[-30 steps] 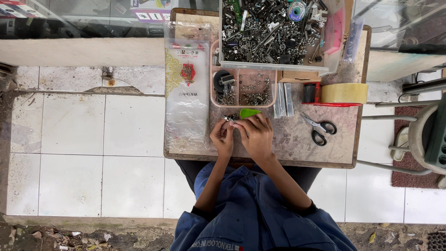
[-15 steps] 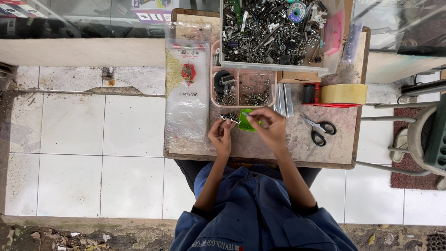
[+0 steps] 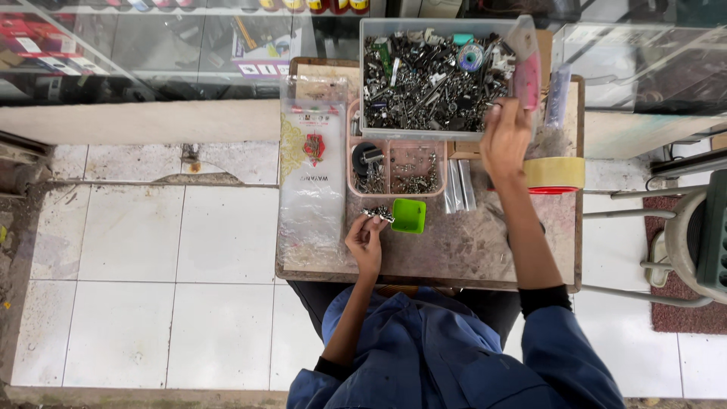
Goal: The person sorts small metal hardware components from a large container into a small green cup. They pick up individual pieces, place them into the cup, and occasionally transfer items between compartments of the organizer box.
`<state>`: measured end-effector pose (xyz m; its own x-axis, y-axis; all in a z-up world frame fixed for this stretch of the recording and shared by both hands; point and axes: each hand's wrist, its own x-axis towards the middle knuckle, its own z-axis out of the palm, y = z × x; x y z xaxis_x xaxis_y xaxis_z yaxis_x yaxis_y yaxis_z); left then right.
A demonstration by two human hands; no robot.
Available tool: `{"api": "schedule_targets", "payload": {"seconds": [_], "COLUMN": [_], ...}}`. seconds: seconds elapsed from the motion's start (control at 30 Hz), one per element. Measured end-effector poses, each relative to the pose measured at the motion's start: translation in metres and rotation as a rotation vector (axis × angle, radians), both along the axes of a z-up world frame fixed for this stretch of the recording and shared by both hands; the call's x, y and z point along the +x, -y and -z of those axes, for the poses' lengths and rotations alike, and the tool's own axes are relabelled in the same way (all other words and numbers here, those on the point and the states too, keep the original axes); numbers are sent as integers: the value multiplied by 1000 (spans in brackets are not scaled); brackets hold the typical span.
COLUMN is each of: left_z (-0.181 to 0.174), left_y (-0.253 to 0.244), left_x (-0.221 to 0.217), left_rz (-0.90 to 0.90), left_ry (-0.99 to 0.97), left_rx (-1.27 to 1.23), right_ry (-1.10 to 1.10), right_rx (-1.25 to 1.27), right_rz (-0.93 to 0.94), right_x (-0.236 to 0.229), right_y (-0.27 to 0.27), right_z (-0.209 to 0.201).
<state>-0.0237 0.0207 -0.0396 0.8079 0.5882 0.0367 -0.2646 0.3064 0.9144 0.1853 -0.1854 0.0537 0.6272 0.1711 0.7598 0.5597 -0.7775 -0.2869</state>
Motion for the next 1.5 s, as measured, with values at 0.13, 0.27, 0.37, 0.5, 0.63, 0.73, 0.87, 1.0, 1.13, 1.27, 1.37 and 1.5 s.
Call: {"api": "schedule_targets", "payload": {"seconds": [0.13, 0.27, 0.37, 0.5, 0.63, 0.73, 0.87, 1.0, 1.13, 1.27, 1.37, 1.5], "left_z": [0, 0, 17, 22, 18, 15, 17, 9, 18, 20, 12, 3], "left_y": [1, 3, 3, 3, 4, 2, 2, 3, 2, 3, 4, 4], "left_x": [0, 0, 3, 3, 2, 2, 0, 0, 0, 1, 2, 2], "left_rz": [27, 4, -22, -43, -59, -68, -61, -59, -63, -63, -65, -59], "left_ry": [-10, -31, -16, -17, -15, -16, -26, -32, -30, -17, -13, -15], "left_rx": [-12, -8, -13, -19, -38, -42, -48, -37, -21, -22, -27, -31], "right_ry": [135, 343, 420, 474, 496, 488, 431, 349, 306, 256, 130, -40], "right_rx": [-208, -476, -492, -483, -506, -517, -502, -488, -495, -508, -474, -161], "right_rz": [44, 97, 93, 112, 100, 103, 146, 241, 300, 325, 265, 92], "right_x": [7, 11, 29, 39, 33, 31, 22, 15, 5, -8, -13, -2], "right_y": [21, 27, 35, 31, 28, 31, 37, 41, 36, 27, 26, 36], "right_z": [1, 10, 20, -13, -26, -16, -6, -1, -12, -22, -27, -1]}}
